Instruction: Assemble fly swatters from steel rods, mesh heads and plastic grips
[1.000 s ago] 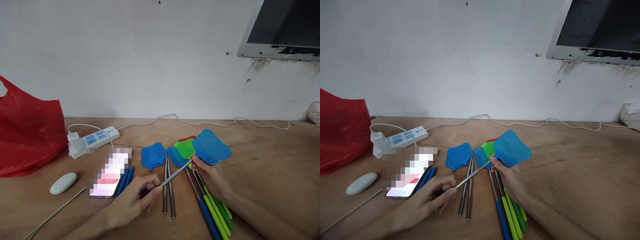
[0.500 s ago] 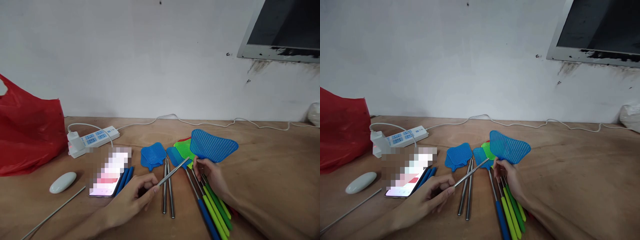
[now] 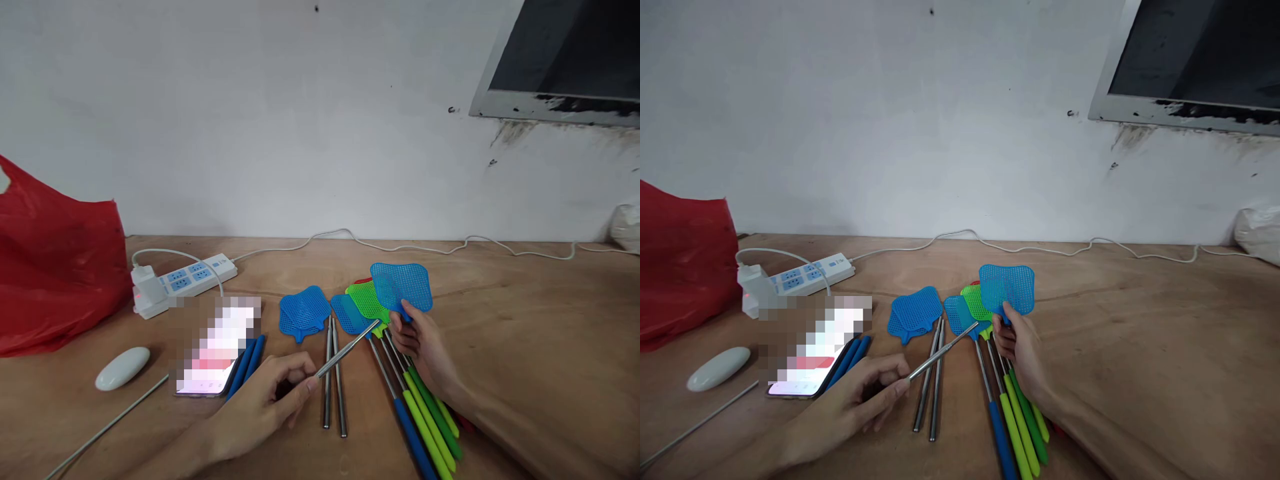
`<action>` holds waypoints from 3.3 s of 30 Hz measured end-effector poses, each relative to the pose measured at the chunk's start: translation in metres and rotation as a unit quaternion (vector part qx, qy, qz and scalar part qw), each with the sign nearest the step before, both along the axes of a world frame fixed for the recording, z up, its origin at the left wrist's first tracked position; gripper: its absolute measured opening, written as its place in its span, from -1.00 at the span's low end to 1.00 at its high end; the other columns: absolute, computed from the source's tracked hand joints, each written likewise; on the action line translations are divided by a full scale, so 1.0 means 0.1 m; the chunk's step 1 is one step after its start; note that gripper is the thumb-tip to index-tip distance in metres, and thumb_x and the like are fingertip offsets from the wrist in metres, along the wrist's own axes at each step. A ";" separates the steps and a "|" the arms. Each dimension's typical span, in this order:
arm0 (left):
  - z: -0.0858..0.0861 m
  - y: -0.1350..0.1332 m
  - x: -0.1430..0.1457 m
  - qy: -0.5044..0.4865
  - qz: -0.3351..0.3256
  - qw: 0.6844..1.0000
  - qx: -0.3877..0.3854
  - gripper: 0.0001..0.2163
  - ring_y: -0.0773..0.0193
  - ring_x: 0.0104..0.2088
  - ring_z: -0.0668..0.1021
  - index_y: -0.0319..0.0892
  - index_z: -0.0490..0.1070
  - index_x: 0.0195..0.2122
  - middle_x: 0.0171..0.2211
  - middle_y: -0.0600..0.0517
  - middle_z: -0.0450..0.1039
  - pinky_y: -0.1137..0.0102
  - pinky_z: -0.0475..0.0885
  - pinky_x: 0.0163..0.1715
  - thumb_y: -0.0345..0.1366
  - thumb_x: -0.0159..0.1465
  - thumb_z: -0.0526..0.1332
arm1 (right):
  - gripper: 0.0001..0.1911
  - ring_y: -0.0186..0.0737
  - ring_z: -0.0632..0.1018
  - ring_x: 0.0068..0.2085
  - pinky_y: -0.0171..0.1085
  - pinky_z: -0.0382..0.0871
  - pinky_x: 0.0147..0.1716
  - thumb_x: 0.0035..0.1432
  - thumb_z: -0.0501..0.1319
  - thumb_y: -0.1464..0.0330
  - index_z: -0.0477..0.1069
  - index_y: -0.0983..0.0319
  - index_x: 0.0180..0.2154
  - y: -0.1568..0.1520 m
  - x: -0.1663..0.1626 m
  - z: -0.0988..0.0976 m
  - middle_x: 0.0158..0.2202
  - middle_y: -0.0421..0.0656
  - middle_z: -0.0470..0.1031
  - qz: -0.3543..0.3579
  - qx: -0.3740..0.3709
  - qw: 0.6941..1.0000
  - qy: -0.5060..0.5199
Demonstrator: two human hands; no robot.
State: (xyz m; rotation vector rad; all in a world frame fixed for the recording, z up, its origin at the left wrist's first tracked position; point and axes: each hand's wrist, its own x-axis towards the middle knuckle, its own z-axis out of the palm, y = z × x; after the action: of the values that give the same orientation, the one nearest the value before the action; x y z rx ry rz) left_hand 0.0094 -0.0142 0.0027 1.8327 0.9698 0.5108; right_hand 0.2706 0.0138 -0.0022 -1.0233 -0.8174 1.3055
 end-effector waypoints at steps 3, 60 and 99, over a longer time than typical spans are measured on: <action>-0.02 -0.01 -0.01 0.004 0.003 1.000 0.001 -0.65 0.38 -0.57 0.33 -0.13 0.29 -0.34 -0.59 0.18 0.27 0.49 0.22 -0.55 0.03 0.41 0.04 | -0.60 -0.43 -0.05 -0.58 -0.39 -0.11 -0.68 -0.06 0.45 0.05 0.48 0.24 -0.51 -0.03 -0.01 0.02 -0.60 -0.37 -0.04 -0.022 -0.004 0.999 0.036; 0.02 -0.04 0.01 0.042 0.027 0.999 0.016 -0.63 0.32 -0.44 0.40 -0.12 0.47 -0.22 -0.52 0.15 0.29 0.48 0.28 -0.45 0.06 0.38 0.07 | -0.63 -0.32 0.44 -0.62 -0.39 0.31 -0.68 -0.13 0.50 0.11 0.44 0.18 -0.49 -0.05 -0.05 0.09 -0.63 -0.26 0.49 -0.075 0.041 0.995 0.059; 0.11 -0.12 0.06 0.089 0.008 0.994 0.070 -0.59 0.21 -0.26 0.45 -0.10 0.47 -0.24 -0.34 0.07 0.44 0.40 0.30 -0.24 0.03 0.44 -0.06 | -0.51 -0.30 0.43 -0.64 -0.33 0.30 -0.68 -0.08 0.40 -0.06 0.46 0.23 -0.58 -0.12 -0.14 0.10 -0.63 -0.17 0.50 0.055 0.001 0.998 -0.005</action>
State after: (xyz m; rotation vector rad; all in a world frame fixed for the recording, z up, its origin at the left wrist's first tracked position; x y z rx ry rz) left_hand 0.0156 -0.0261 0.0139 2.0233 1.0929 0.4399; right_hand 0.2565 0.0019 0.0074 -0.9942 -0.8932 1.3941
